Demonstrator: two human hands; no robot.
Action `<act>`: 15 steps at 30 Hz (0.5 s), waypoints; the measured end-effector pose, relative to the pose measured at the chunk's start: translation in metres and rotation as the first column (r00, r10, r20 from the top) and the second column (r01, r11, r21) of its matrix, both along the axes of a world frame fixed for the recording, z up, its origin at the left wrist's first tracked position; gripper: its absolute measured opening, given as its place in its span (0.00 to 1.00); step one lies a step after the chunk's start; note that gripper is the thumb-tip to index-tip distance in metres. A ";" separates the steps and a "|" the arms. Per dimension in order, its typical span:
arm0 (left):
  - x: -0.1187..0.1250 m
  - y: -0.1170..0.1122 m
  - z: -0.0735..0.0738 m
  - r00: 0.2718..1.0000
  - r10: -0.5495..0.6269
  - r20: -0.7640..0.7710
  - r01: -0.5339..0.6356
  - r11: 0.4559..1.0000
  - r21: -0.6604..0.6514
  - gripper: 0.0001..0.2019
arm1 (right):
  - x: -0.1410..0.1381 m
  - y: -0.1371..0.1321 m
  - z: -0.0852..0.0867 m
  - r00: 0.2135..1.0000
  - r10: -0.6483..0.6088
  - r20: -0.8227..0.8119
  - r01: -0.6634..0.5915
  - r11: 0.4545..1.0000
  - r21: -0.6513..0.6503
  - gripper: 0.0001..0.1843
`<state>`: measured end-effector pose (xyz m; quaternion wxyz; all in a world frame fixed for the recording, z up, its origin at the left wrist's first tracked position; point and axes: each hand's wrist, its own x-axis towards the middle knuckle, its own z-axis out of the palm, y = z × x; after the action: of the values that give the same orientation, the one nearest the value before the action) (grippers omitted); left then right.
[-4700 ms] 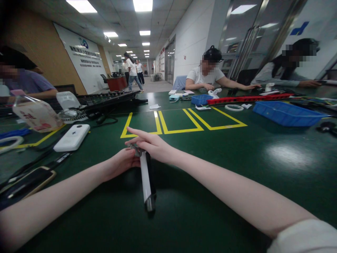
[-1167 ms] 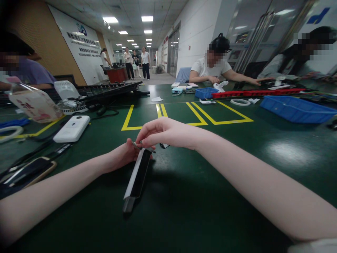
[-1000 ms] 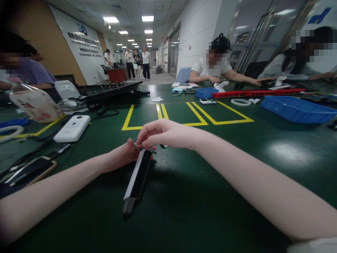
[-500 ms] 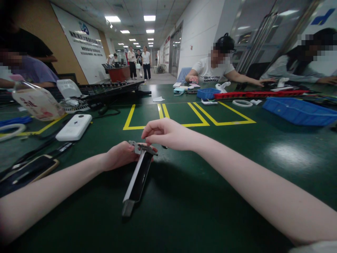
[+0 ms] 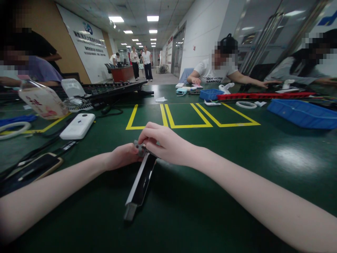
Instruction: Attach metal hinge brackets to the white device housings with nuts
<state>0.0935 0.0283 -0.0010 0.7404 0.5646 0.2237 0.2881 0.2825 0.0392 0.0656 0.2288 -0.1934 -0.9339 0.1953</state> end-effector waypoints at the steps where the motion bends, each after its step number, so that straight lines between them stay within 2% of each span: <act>1: 0.000 0.000 -0.001 1.000 -0.001 0.000 0.001 1.000 0.001 0.14 | -0.001 -0.001 -0.001 1.000 0.003 -0.010 -0.003 1.000 -0.003 0.09; 5: 0.000 0.001 -0.006 1.000 0.001 -0.005 -0.001 1.000 0.024 0.12 | -0.003 -0.001 -0.003 0.999 -0.007 -0.041 0.006 1.000 -0.009 0.09; 8: 0.001 0.002 -0.008 0.997 0.000 -0.076 0.007 0.996 0.092 0.14 | -0.002 0.001 -0.002 0.999 -0.027 -0.022 0.026 0.999 -0.037 0.09; 12: 0.003 0.000 -0.002 0.975 -0.006 -0.221 0.041 0.988 0.151 0.18 | 0.001 0.004 0.001 0.999 -0.045 0.007 0.045 0.988 -0.145 0.09; 15: 0.004 -0.003 0.004 0.960 -0.001 -0.280 0.045 0.987 0.152 0.17 | 0.003 0.005 0.005 0.999 -0.031 0.012 0.033 0.970 -0.239 0.08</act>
<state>0.0972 0.0258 0.0033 0.6582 0.6585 0.2958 0.2138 0.2857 0.0443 0.0709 0.2029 -0.2355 -0.9013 0.3018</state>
